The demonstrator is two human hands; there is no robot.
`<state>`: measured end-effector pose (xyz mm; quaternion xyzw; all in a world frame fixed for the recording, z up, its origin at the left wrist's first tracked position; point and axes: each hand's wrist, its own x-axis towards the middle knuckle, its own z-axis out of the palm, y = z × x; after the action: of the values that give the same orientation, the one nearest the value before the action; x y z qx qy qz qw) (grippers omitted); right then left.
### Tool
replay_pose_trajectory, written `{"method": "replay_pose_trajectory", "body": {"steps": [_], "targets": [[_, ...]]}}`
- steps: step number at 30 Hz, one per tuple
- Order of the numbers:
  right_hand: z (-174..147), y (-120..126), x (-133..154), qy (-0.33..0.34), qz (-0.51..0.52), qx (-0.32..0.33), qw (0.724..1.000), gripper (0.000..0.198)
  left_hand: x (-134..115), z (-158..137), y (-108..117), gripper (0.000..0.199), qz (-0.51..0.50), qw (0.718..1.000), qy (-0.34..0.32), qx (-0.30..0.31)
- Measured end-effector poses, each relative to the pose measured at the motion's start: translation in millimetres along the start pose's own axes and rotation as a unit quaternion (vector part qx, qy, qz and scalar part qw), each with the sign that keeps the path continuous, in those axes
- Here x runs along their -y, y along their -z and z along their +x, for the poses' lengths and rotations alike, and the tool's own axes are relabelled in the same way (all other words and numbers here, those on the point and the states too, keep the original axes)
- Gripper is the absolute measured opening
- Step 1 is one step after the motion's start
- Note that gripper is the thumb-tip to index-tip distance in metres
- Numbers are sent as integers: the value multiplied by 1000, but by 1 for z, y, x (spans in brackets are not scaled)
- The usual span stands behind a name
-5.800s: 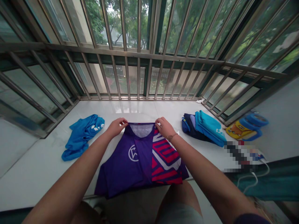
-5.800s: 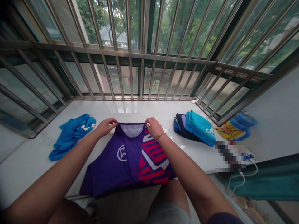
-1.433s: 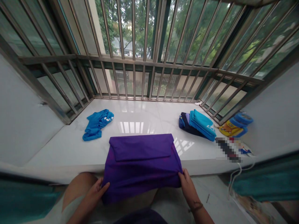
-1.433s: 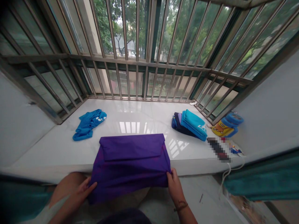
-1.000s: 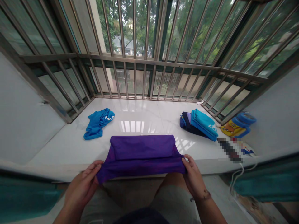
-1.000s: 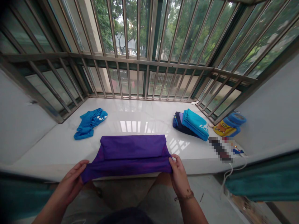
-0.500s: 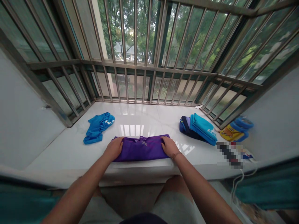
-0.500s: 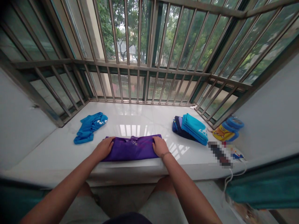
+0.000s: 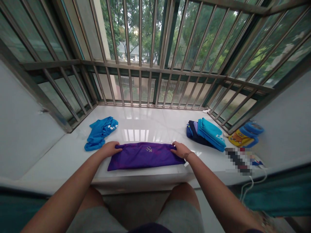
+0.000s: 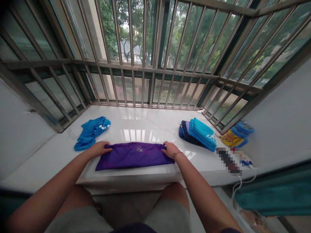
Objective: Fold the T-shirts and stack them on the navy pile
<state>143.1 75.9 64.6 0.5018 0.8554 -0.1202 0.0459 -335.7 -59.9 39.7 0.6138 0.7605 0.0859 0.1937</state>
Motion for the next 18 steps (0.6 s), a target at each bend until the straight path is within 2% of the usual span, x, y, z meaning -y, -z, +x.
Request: {"method": "replay_pose_trajectory", "body": {"steps": [3,5,8,12,14,15,18], "targets": [[4,8,2,24,3,-2,1000,23,-4,0,10,31,-8,1000,-21,-3],[5,14,3,29,8,-21,999,20,-8,-1,18,33,-36,998,-41,-17],[2,28,3,23,22,-59,998,21,-13,-5,33,35,-114,988,-71,-79],[-9,44,-7,63,52,-188,979,18,-12,-17,44,29,-180,962,-101,-180],[-18,42,-16,104,56,-246,962,23,-7,-26,37,14,-174,956,-135,-196],[-24,37,-21,119,50,-251,959,28,-4,-32,29,8,-162,955,-157,-192],[-44,11,-35,119,19,-200,972,32,4,-55,-4,14,-111,962,-206,-141]]}}
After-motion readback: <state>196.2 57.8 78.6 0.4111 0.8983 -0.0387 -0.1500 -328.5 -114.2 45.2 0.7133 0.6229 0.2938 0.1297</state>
